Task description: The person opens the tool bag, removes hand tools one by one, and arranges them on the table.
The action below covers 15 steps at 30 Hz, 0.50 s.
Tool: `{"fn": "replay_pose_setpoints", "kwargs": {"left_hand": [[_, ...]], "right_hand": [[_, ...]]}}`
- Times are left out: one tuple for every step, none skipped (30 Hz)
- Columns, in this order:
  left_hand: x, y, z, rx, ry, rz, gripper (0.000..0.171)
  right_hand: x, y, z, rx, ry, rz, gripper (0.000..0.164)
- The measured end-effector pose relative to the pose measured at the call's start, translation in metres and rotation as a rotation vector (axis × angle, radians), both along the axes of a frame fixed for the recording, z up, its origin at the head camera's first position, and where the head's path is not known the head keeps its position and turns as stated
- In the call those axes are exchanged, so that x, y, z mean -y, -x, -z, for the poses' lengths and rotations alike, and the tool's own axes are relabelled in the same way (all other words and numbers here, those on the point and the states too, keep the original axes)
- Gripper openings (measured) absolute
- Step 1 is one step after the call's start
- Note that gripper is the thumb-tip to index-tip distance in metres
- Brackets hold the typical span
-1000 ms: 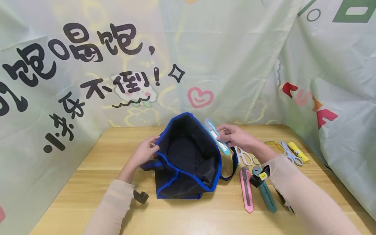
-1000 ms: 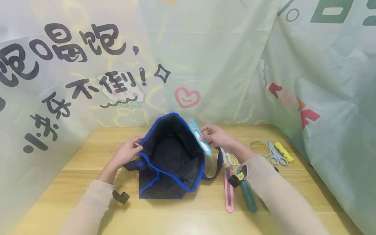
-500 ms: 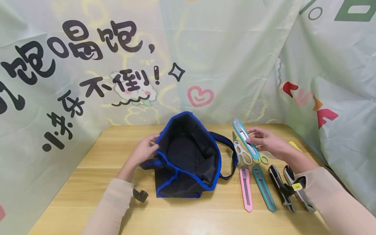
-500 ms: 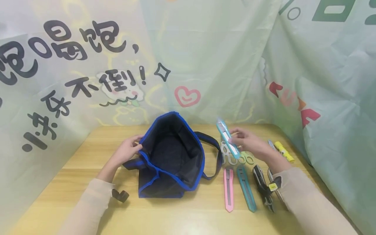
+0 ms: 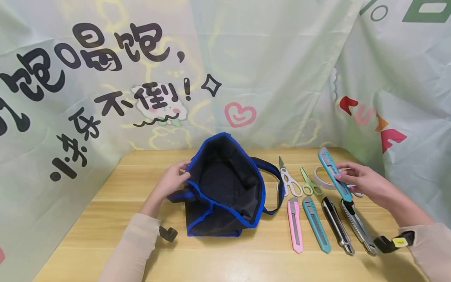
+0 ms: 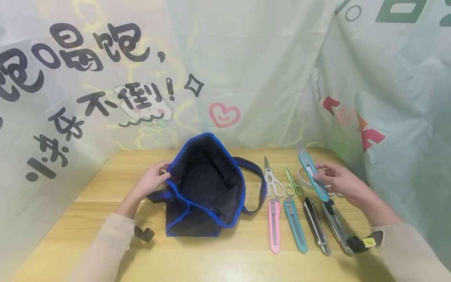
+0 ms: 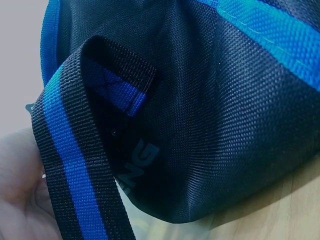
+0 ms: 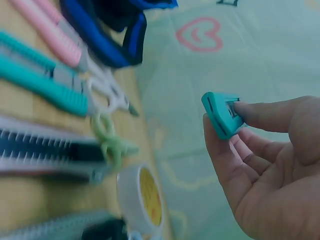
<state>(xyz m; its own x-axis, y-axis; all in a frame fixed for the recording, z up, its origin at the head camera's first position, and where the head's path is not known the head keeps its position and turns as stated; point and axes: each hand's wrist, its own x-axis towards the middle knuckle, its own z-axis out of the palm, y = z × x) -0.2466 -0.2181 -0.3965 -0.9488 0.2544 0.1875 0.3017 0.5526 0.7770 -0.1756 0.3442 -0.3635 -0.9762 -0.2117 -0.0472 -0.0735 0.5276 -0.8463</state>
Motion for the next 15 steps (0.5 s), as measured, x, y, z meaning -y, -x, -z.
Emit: {"fn": "replay_pose_setpoints", "kwargs": {"left_hand": [[0.000, 0.000, 0.000, -0.001, 0.000, -0.003, 0.050], [0.000, -0.001, 0.000, -0.004, 0.002, 0.000, 0.050], [0.000, -0.001, -0.001, 0.001, 0.001, -0.003, 0.050], [0.000, -0.001, -0.001, 0.006, 0.002, -0.004, 0.050], [0.000, -0.001, -0.001, 0.013, 0.001, -0.010, 0.050], [-0.001, -0.002, -0.001, 0.023, -0.001, -0.009, 0.051], [-0.001, -0.002, -0.001, 0.030, -0.002, -0.013, 0.051], [-0.001, -0.002, -0.001, 0.036, -0.002, -0.013, 0.051], [-0.001, -0.002, -0.001, 0.041, -0.005, -0.017, 0.051], [-0.001, -0.002, -0.001, 0.041, -0.004, -0.017, 0.051], [-0.001, -0.001, -0.001, 0.040, -0.005, -0.016, 0.050], [-0.001, -0.001, -0.001, 0.038, -0.004, -0.015, 0.050], [-0.001, -0.001, 0.000, 0.040, -0.006, -0.018, 0.050], [-0.001, 0.000, 0.000, 0.039, -0.004, -0.015, 0.050], [0.000, 0.000, 0.000, 0.038, -0.005, -0.014, 0.050]], "right_hand": [[-0.006, -0.002, 0.003, 0.001, 0.007, 0.007, 0.048], [-0.012, -0.004, 0.006, 0.002, 0.015, 0.016, 0.044], [-0.018, -0.007, 0.010, 0.002, 0.017, 0.022, 0.039], [-0.025, -0.010, 0.013, 0.006, 0.018, 0.024, 0.037], [-0.031, -0.012, 0.016, 0.007, 0.016, 0.025, 0.036], [-0.037, -0.015, 0.019, 0.009, 0.008, 0.034, 0.035], [-0.043, -0.018, 0.022, 0.016, -0.009, 0.040, 0.036], [-0.049, -0.021, 0.025, 0.026, -0.032, 0.043, 0.039], [-0.054, -0.024, 0.028, 0.039, -0.051, 0.043, 0.043], [-0.059, -0.027, 0.031, 0.058, -0.070, 0.044, 0.048], [-0.064, -0.029, 0.033, 0.079, -0.085, 0.047, 0.051], [-0.068, -0.032, 0.036, 0.104, -0.094, 0.049, 0.053], [-0.073, -0.034, 0.039, 0.130, -0.098, 0.046, 0.055], [-0.076, -0.036, 0.042, 0.161, -0.096, 0.053, 0.056], [-0.080, -0.039, 0.045, 0.188, -0.092, 0.061, 0.057]]}}
